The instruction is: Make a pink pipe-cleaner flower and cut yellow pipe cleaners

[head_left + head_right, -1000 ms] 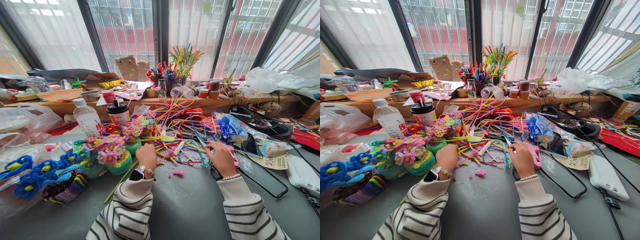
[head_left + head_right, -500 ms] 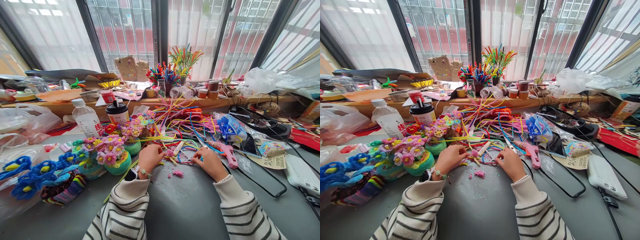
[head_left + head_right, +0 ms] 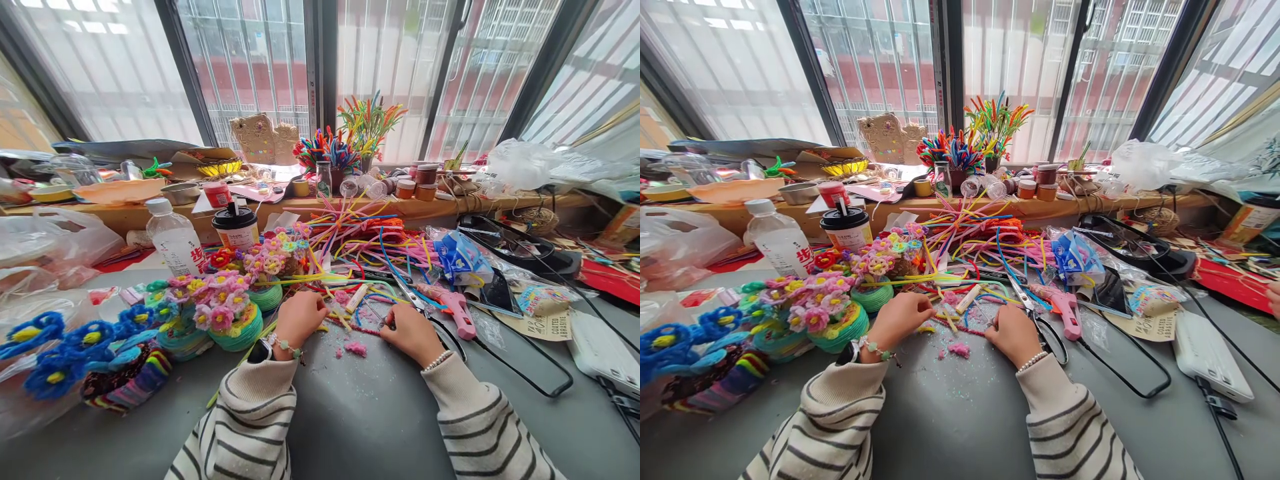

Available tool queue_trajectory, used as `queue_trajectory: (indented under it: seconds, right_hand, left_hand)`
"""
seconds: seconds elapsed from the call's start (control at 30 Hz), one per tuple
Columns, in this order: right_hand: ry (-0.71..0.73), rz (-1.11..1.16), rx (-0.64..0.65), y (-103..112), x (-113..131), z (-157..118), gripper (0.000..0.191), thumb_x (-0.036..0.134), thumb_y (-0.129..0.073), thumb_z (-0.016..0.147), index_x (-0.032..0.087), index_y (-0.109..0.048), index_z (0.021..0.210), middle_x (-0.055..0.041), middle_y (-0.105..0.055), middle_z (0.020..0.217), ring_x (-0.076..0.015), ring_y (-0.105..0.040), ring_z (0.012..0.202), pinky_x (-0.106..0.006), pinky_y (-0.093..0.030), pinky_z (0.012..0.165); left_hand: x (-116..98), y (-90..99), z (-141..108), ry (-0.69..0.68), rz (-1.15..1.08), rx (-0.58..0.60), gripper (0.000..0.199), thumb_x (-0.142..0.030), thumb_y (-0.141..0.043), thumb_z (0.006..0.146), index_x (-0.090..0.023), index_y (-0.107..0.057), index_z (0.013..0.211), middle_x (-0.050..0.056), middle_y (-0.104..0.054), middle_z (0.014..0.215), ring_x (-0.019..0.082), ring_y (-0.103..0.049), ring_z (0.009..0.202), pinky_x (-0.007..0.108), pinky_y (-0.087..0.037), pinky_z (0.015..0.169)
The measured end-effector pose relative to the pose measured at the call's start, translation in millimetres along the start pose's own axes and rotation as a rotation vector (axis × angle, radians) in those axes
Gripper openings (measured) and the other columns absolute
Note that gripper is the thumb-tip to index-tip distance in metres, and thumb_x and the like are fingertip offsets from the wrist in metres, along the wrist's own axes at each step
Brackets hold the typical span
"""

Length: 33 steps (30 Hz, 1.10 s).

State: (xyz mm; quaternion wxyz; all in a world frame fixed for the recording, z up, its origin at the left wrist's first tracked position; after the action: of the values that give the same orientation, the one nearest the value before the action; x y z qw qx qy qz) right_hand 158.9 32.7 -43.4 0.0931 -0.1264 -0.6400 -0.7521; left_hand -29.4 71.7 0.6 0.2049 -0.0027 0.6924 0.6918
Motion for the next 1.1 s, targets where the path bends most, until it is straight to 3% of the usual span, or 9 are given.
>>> queue_trajectory:
  seconds: [0.13, 0.23, 0.37, 0.57, 0.83, 1.0, 1.1]
  right_hand:
    - [-0.012, 0.039, -0.024, 3, -1, 1, 0.008, 0.023, -0.049, 0.065, 0.017, -0.052, 0.061, -0.0032, -0.056, 0.067, -0.0154, -0.051, 0.063, -0.024, -0.03, 0.052]
    - [-0.052, 0.062, -0.078, 9, -3, 2, 0.011, 0.023, -0.046, 0.068, 0.017, -0.054, 0.067, -0.0038, -0.056, 0.071, -0.0155, -0.051, 0.064, -0.024, -0.032, 0.054]
    - [-0.053, 0.189, -0.239, 24, -3, 1, 0.013, 0.024, -0.047, 0.068, 0.016, -0.056, 0.071, -0.0031, -0.055, 0.068, -0.0162, -0.052, 0.064, -0.026, -0.035, 0.058]
    - [-0.006, 0.444, -0.378, 37, -2, -1, 0.017, 0.028, -0.049, 0.069, 0.014, -0.057, 0.072, -0.0045, -0.055, 0.068, -0.0167, -0.051, 0.066, -0.028, -0.038, 0.063]
    - [-0.103, 0.926, -0.219, 17, -7, 3, 0.033, 0.039, -0.052, 0.068, 0.013, -0.06, 0.085, -0.0043, -0.058, 0.072, -0.0122, -0.044, 0.056, -0.025, -0.035, 0.052]
    - [-0.093, 1.053, -0.132, 13, 3, 1, 0.031, 0.044, -0.056, 0.065, 0.015, -0.057, 0.073, 0.0017, -0.049, 0.059, -0.0093, -0.039, 0.052, -0.022, -0.031, 0.049]
    - [-0.005, 1.064, -0.016, 14, 18, -2, 0.03, 0.045, -0.052, 0.069, 0.016, -0.053, 0.063, 0.0053, -0.037, 0.052, -0.0069, -0.031, 0.047, -0.021, -0.025, 0.044]
  left_hand:
    - [-8, 7.2, 2, -0.085, -0.332, -0.048, 0.025, -0.035, -0.048, 0.068, -0.017, -0.063, 0.064, 0.003, -0.063, 0.063, 0.016, -0.054, 0.061, 0.024, -0.036, 0.055]
    - [-15, 7.9, 3, -0.119, -0.672, -0.016, 0.027, -0.037, -0.05, 0.067, -0.014, -0.063, 0.067, 0.004, -0.062, 0.063, 0.014, -0.053, 0.06, 0.023, -0.037, 0.055]
    - [-22, 2.2, 1, -0.067, -1.023, 0.083, 0.024, -0.036, -0.058, 0.062, -0.013, -0.062, 0.067, 0.003, -0.061, 0.064, 0.013, -0.053, 0.061, 0.022, -0.04, 0.054]
    - [-28, -6.3, -1, 0.035, -1.295, 0.148, 0.022, -0.031, -0.065, 0.057, -0.013, -0.062, 0.07, 0.002, -0.061, 0.069, 0.012, -0.055, 0.064, 0.022, -0.043, 0.058]
    - [-30, -17.2, 0, 0.054, -1.579, 0.213, 0.022, -0.025, -0.064, 0.062, -0.015, -0.061, 0.081, 0.003, -0.063, 0.077, 0.013, -0.059, 0.072, 0.026, -0.045, 0.068]
    - [-29, -15.4, 0, 0.068, -1.609, 0.167, 0.02, -0.025, -0.065, 0.061, -0.015, -0.061, 0.078, 0.002, -0.062, 0.074, 0.013, -0.058, 0.071, 0.023, -0.045, 0.064]
    - [-25, -13.7, 0, 0.089, -1.627, 0.112, 0.02, -0.025, -0.066, 0.06, -0.015, -0.063, 0.077, 0.001, -0.061, 0.073, 0.009, -0.056, 0.067, 0.02, -0.044, 0.062]
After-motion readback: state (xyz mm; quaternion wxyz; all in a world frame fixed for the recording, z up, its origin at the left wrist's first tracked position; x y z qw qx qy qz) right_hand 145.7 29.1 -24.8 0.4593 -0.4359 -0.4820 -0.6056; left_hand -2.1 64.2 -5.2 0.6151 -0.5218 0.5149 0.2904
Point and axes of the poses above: each hand's wrist, its own z-axis towards the middle knuckle, its own y-axis out of the back of the hand, x = y × z, the point moved 7 cm from there along z, towards the middle knuckle
